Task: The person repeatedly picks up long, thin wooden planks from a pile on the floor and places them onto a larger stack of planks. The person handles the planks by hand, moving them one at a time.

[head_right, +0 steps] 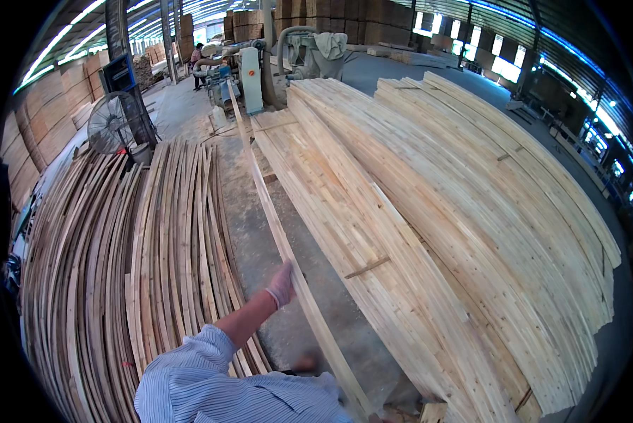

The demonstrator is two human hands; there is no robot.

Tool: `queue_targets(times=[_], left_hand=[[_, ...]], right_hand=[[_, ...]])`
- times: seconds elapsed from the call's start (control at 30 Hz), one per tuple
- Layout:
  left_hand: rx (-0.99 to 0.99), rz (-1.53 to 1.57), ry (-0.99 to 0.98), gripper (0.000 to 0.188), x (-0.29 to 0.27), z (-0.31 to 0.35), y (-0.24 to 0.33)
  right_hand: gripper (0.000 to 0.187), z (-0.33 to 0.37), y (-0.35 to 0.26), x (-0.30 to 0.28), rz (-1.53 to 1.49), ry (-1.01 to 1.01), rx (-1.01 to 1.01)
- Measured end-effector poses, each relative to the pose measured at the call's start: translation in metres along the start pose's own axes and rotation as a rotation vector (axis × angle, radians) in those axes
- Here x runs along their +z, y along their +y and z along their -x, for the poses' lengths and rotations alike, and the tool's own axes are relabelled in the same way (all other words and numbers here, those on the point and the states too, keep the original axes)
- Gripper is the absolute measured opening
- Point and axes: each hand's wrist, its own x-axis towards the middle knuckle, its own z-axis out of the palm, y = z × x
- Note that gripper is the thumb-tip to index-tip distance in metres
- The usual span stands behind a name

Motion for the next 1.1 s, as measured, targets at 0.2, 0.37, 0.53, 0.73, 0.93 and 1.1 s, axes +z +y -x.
queue_targets(times=[0.2,0.37,0.53,0.73,0.93,1.1], left_hand=[[-0.388,-0.079,-0.159,0.055,0.007,0.092,-0.127],[-0.544,0.181,-0.186,0.054,-0.018,0.095,-0.175],[-0.278,0.152,0.140,0.051,-0.067,-0.007,-0.125],[-0.191,0.062,-0.010,0.056,-0.102,-0.126,-0.052],[-0.181,0.047,-0.027,0.059,-0.120,-0.201,0.029],[-0.234,0.009,-0.247,0.088,-0.123,-0.107,-0.040]], right_hand=[[0.057,-0.131,-0.102,0.007,0.141,-0.122,0.174],[0.057,-0.194,-0.152,0.068,-0.035,-0.053,0.098],[0.062,-0.179,-0.089,0.070,-0.041,0.167,-0.030],[0.064,-0.069,0.055,0.043,-0.015,-0.066,0.609],[0.057,-0.114,0.057,0.104,0.052,-0.254,0.045],[0.051,-0.209,-0.006,0.141,-0.001,-0.225,0.152]])
